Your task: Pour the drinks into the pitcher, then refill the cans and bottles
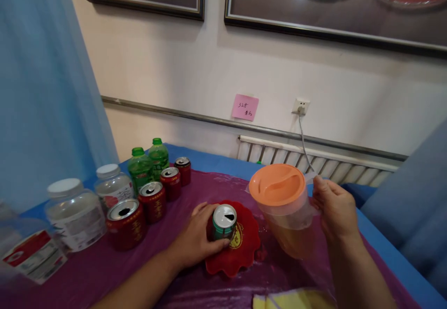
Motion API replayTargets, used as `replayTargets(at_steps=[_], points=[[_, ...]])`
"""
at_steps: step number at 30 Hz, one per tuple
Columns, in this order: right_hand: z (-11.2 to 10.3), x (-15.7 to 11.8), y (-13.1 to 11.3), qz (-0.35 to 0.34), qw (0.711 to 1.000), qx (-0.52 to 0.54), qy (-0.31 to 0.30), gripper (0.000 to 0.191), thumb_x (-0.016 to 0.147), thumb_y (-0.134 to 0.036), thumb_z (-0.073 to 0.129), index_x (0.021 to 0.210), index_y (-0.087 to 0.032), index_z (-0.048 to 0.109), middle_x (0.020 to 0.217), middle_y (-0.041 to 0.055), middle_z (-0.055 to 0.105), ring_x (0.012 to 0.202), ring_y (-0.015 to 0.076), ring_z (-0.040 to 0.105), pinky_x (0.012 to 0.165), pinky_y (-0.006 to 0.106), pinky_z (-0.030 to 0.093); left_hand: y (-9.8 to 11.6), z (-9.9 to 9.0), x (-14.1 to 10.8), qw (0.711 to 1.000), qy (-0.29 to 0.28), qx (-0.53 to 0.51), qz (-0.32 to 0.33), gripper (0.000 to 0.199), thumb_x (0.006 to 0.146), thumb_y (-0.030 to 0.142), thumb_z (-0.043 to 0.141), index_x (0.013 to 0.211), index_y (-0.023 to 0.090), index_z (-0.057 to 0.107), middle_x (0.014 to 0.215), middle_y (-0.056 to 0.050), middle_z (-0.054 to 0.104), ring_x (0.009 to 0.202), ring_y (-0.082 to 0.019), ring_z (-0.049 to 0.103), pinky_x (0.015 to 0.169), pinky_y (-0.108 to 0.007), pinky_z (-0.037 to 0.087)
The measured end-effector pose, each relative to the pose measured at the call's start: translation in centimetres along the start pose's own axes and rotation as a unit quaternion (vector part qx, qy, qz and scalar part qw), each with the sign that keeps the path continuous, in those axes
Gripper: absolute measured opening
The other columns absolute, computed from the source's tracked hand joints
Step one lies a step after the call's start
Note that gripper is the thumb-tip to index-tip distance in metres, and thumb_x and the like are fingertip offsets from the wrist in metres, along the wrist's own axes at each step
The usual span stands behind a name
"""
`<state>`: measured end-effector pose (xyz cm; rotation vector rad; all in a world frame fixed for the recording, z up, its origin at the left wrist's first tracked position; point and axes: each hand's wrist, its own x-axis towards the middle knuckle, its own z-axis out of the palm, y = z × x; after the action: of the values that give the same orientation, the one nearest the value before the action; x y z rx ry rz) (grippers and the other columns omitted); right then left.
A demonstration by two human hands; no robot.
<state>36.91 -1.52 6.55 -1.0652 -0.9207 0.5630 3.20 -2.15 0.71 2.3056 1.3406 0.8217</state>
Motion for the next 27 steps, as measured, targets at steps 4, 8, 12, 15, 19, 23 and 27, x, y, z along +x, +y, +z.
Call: replayTargets(at_steps=[4,8,12,15,19,23,27], points=[[-0.11,0.0,0.5,-0.001,0.999,-0.036,-0.019,0.051,0.072,-0.058,0.081,0.056,-0.02,0.051,0.05,-0.0072,0.038,0.046,0.0084,0.031,0.043,0.025,0.025,0.39,-0.18,-0.11,1.0,-0.005,-0.011,0.006,0.069,0.066,0.043,0.084,0.128,0.025,0.061,0.129,-0.008,0.069,0.126,-0.035,0.058,0.119,-0.057,0.031],[-0.18,-0.13,0.64,0.002,0.998,-0.051,-0.028,0.051,0.073,-0.057,0.081,0.055,-0.021,0.05,0.051,-0.0067,0.037,0.047,0.009,0.031,0.042,0.024,0.023,0.55,-0.22,-0.17,0.999,-0.012,-0.032,-0.001,0.071,0.067,0.041,0.084,0.131,0.025,0.059,0.133,-0.007,0.067,0.129,-0.035,0.057,0.121,-0.057,0.027],[-0.21,-0.23,0.72,-0.001,0.997,-0.066,-0.03,0.051,0.074,-0.058,0.079,0.055,-0.021,0.051,0.049,-0.0064,0.038,0.046,0.0097,0.032,0.042,0.025,0.024,0.42,-0.04,-0.23,0.999,-0.007,-0.039,-0.006,0.071,0.064,0.039,0.086,0.129,0.025,0.059,0.132,-0.007,0.067,0.127,-0.035,0.057,0.12,-0.056,0.028],[-0.14,-0.28,0.81,-0.006,0.996,-0.081,-0.04,0.052,0.073,-0.059,0.08,0.054,-0.02,0.051,0.048,-0.0064,0.038,0.046,0.0095,0.032,0.042,0.024,0.024,0.38,0.0,-0.31,0.999,0.001,-0.041,-0.006,0.071,0.065,0.037,0.085,0.13,0.025,0.059,0.13,-0.008,0.068,0.124,-0.034,0.058,0.118,-0.054,0.031],[-0.08,-0.38,0.84,-0.002,0.995,-0.085,-0.05,0.053,0.073,-0.061,0.08,0.054,-0.02,0.051,0.048,-0.0065,0.038,0.046,0.009,0.032,0.042,0.023,0.024,0.53,-0.12,-0.4,0.999,0.004,-0.04,-0.008,0.068,0.067,0.038,0.083,0.129,0.025,0.059,0.129,-0.008,0.067,0.121,-0.033,0.058,0.115,-0.052,0.035],[-0.03,-0.45,0.76,-0.013,0.993,-0.105,-0.051,0.054,0.073,-0.063,0.078,0.053,-0.02,0.052,0.047,-0.006,0.039,0.045,0.0091,0.032,0.041,0.023,0.025,0.71,-0.15,-0.47,0.999,0.003,-0.037,-0.016,0.067,0.066,0.037,0.084,0.127,0.024,0.06,0.128,-0.008,0.068,0.12,-0.033,0.059,0.113,-0.051,0.037],[0.22,-0.59,0.55,-0.012,0.991,-0.126,-0.051,0.057,0.069,-0.066,0.078,0.05,-0.02,0.05,0.045,-0.0059,0.037,0.044,0.0093,0.031,0.04,0.024,0.023,0.79,-0.09,-0.55,0.999,0.02,-0.032,-0.014,0.067,0.065,0.039,0.084,0.126,0.025,0.061,0.126,-0.007,0.069,0.118,-0.033,0.06,0.11,-0.049,0.04]])
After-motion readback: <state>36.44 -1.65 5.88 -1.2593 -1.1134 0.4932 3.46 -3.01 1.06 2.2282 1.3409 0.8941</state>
